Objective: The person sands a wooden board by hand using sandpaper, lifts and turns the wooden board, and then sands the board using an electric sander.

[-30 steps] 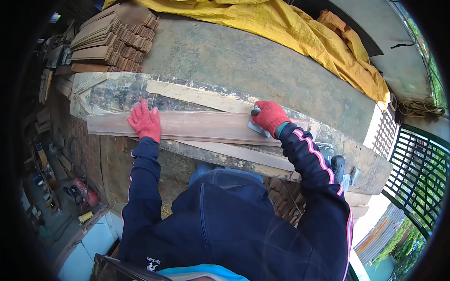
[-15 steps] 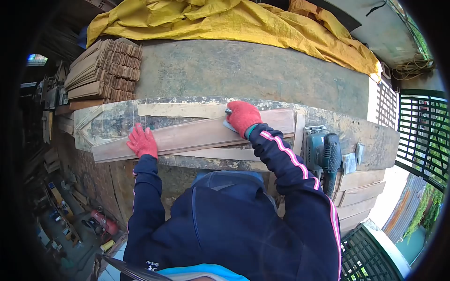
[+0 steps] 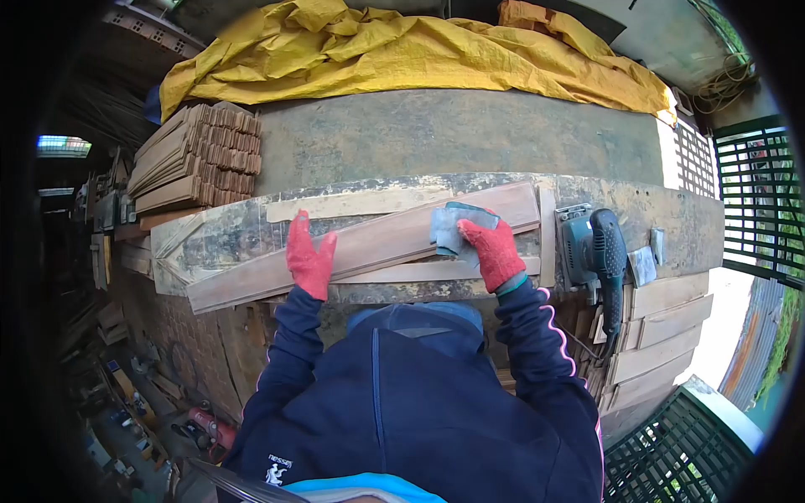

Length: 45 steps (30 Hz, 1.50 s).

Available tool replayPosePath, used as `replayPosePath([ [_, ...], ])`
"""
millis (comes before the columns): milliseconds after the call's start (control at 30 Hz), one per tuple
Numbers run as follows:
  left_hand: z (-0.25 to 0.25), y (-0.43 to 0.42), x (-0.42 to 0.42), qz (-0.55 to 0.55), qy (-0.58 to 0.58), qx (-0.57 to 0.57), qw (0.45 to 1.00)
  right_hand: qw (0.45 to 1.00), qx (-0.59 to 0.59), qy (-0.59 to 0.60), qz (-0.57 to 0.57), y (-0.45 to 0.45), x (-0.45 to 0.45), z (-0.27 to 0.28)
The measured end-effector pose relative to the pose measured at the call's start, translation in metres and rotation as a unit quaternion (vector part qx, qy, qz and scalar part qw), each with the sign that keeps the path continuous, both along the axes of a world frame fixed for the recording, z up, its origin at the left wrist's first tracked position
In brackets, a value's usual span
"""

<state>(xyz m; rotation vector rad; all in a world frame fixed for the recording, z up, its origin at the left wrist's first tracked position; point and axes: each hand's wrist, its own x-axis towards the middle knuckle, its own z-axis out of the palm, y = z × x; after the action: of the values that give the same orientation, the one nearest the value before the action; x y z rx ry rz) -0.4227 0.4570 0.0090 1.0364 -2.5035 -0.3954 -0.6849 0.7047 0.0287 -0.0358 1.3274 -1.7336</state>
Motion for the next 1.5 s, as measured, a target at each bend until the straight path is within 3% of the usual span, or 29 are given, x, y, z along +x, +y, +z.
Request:
replayPosePath([
  [67, 0.025, 0.030, -0.033, -0.084, 0.095, 0.229, 0.965, 1.000, -0.016, -0.020, 0.004, -0.019, 0.031, 0.024],
  [100, 0.040, 0.041, -0.042, -0.105, 0.137, 0.364, 0.915, 0.998, -0.032, -0.043, 0.015, -0.029, 0.048, 0.032],
  [133, 0.047, 0.043, -0.044, -0.109, 0.138, 0.365, 0.914, 0.997, -0.040, -0.062, 0.031, -0.036, 0.064, 0.031],
  [200, 0.055, 0.038, -0.040, -0.153, 0.099, 0.562, 0.807, 0.999, -0.006, -0.010, 0.046, -0.051, 0.097, 0.028],
  [233, 0.054, 0.031, -0.032, -0.163, 0.098, 0.563, 0.804, 0.997, 0.029, 0.039, 0.063, -0.057, 0.112, 0.025],
  [300, 0.053, 0.017, -0.012, -0.047, 0.040, 0.685, 0.726, 0.988, 0.099, 0.094, 0.078, -0.067, 0.141, 0.029],
  [333, 0.067, 0.012, -0.004, -0.035, 0.063, 0.689, 0.721, 0.916, 0.197, 0.349, 0.039, -0.072, 0.158, 0.041],
  [367, 0.065, 0.002, 0.004, -0.044, 0.062, 0.691, 0.718, 0.769, 0.280, 0.575, 0.000, -0.076, 0.170, 0.052],
  [400, 0.063, -0.009, 0.013, -0.037, 0.047, 0.699, 0.713, 0.773, 0.215, 0.595, 0.033, -0.076, 0.175, 0.062],
  [433, 0.064, -0.015, 0.021, -0.027, 0.027, 0.707, 0.706, 0.774, 0.221, 0.593, 0.030, -0.082, 0.185, 0.077],
  [500, 0.066, -0.019, 0.030, -0.031, 0.018, 0.720, 0.693, 0.629, 0.239, 0.707, 0.218, -0.100, 0.209, 0.100],
  [567, 0.068, -0.026, 0.035, -0.072, -0.030, 0.744, 0.663, 0.635, 0.248, 0.697, 0.221, -0.108, 0.225, 0.079],
  [667, 0.066, -0.039, 0.037, -0.085, -0.027, 0.748, 0.657, 0.602, 0.290, 0.709, 0.224, -0.110, 0.224, 0.052],
  [700, 0.062, -0.043, 0.038, -0.087, -0.014, 0.752, 0.653, 0.646, 0.252, 0.699, 0.178, -0.103, 0.217, 0.041],
  [733, 0.057, -0.050, 0.041, -0.084, -0.025, 0.720, 0.689, 0.685, 0.212, 0.684, 0.131, -0.097, 0.207, 0.039],
  [767, 0.038, -0.058, 0.048, -0.149, 0.006, 0.495, 0.856, 0.662, 0.224, 0.712, 0.072, -0.090, 0.190, 0.037],
  [800, 0.023, -0.068, 0.057, -0.199, 0.040, 0.228, 0.952, 0.635, 0.232, 0.736, 0.014, -0.086, 0.169, 0.039],
  [867, 0.021, -0.095, 0.070, -0.174, -0.037, -0.060, 0.982, 0.576, 0.339, 0.744, -0.023, -0.071, 0.130, 0.041],
  [900, 0.014, -0.107, 0.080, -0.176, -0.037, -0.058, 0.982, 0.538, 0.423, 0.729, -0.010, -0.070, 0.114, 0.039],
  [967, -0.003, -0.119, 0.096, -0.238, -0.190, -0.032, 0.952, 0.549, 0.501, 0.667, 0.033, -0.068, 0.088, 0.002],
  [1067, 0.000, -0.117, 0.094, -0.245, -0.193, -0.030, 0.950, 0.542, 0.549, 0.636, 0.022, -0.090, 0.091, -0.046],
  [1233, -0.002, -0.120, 0.091, -0.257, -0.182, -0.009, 0.949, 0.550, 0.512, 0.660, 0.013, -0.102, 0.116, -0.064],
  [1300, -0.002, -0.119, 0.091, -0.261, -0.182, -0.009, 0.948, 0.557, 0.478, 0.674, 0.089, -0.100, 0.118, -0.058],
  [1500, 0.004, -0.120, 0.089, -0.266, -0.192, -0.004, 0.944, 0.535, 0.543, 0.645, 0.051, -0.102, 0.085, -0.055],
])
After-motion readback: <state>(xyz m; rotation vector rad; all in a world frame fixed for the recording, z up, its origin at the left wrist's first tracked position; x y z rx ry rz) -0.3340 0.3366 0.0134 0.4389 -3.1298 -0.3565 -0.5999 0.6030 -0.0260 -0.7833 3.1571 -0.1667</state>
